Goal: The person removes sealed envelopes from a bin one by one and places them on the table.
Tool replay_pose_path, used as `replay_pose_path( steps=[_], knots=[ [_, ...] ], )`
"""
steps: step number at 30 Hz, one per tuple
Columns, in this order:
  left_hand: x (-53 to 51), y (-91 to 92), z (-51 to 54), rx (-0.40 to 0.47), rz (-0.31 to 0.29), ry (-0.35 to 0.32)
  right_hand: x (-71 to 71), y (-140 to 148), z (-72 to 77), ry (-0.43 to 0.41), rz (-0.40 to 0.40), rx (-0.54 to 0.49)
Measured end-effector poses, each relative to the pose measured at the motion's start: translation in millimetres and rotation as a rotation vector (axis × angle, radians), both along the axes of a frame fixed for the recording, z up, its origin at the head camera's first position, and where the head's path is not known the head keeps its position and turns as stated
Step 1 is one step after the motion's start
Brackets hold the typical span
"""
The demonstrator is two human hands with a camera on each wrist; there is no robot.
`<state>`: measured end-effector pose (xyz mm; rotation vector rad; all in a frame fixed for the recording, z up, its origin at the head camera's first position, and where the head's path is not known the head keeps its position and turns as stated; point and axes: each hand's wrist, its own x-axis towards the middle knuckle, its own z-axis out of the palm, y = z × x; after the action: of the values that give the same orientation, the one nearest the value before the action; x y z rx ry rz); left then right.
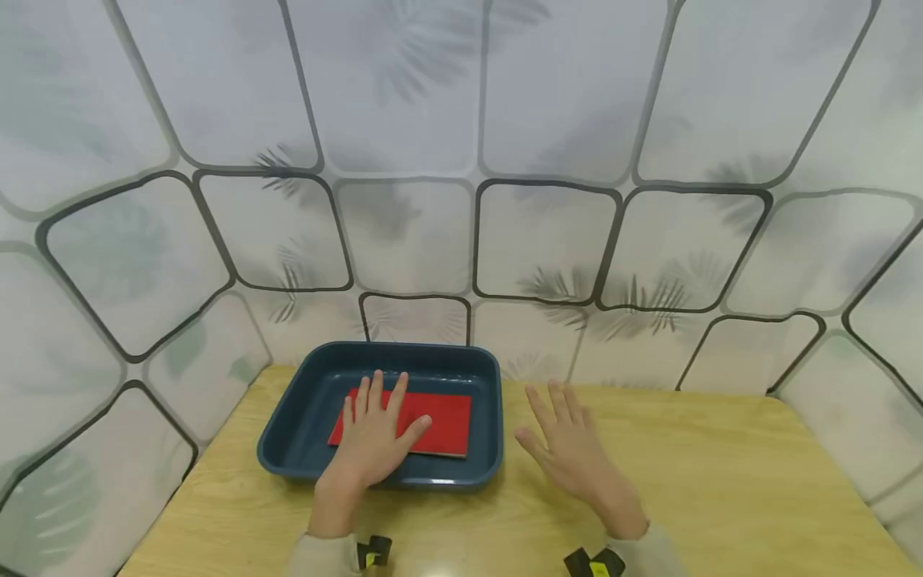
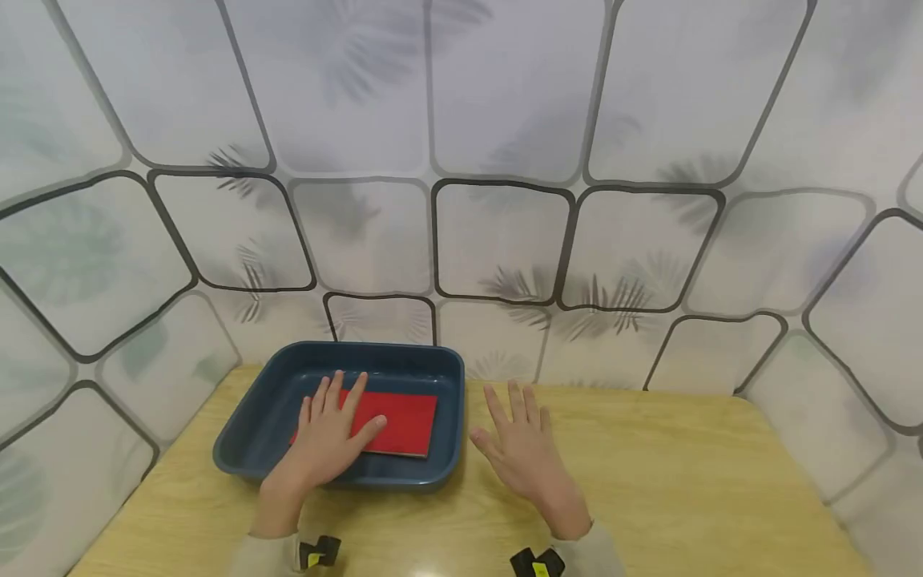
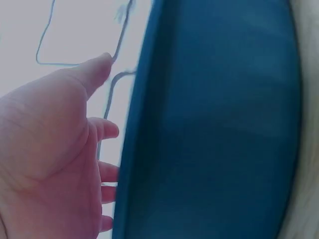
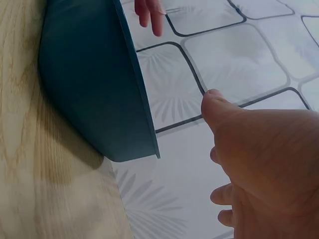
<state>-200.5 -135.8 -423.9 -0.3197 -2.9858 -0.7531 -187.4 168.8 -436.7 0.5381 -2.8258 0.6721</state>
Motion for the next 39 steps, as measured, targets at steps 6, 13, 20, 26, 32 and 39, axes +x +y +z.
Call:
replay_pose_path(
  steps=[6,13,20,26,32,39],
  knots=[
    [-0.2,-37.2,1.8,0.012,0.110,0.019,3.2,-7,-2.3,-0.049,0.025,0.030],
    [2.9,-82.7,-3.9,0.072,0.253,-0.039,6.3,-14,2.1,-0.083,0.047,0.016],
    [3.1,-102.4,-13.6,0.094,0.369,-0.104,8.8,-20,-2.8,-0.077,0.066,0.023],
    [0.8,-103.9,-11.4,0.076,0.413,-0.071,5.8,-37,0.6,-0.038,0.133,0.013],
    [-2.8,-113.0,-14.8,0.088,0.516,-0.046,-4.2,-63,-0.2,0.091,0.228,0.039],
    [0.4,-110.7,-23.9,0.080,0.590,-0.035,-13.2,-95,0.6,0.091,0.299,0.144]
  ],
)
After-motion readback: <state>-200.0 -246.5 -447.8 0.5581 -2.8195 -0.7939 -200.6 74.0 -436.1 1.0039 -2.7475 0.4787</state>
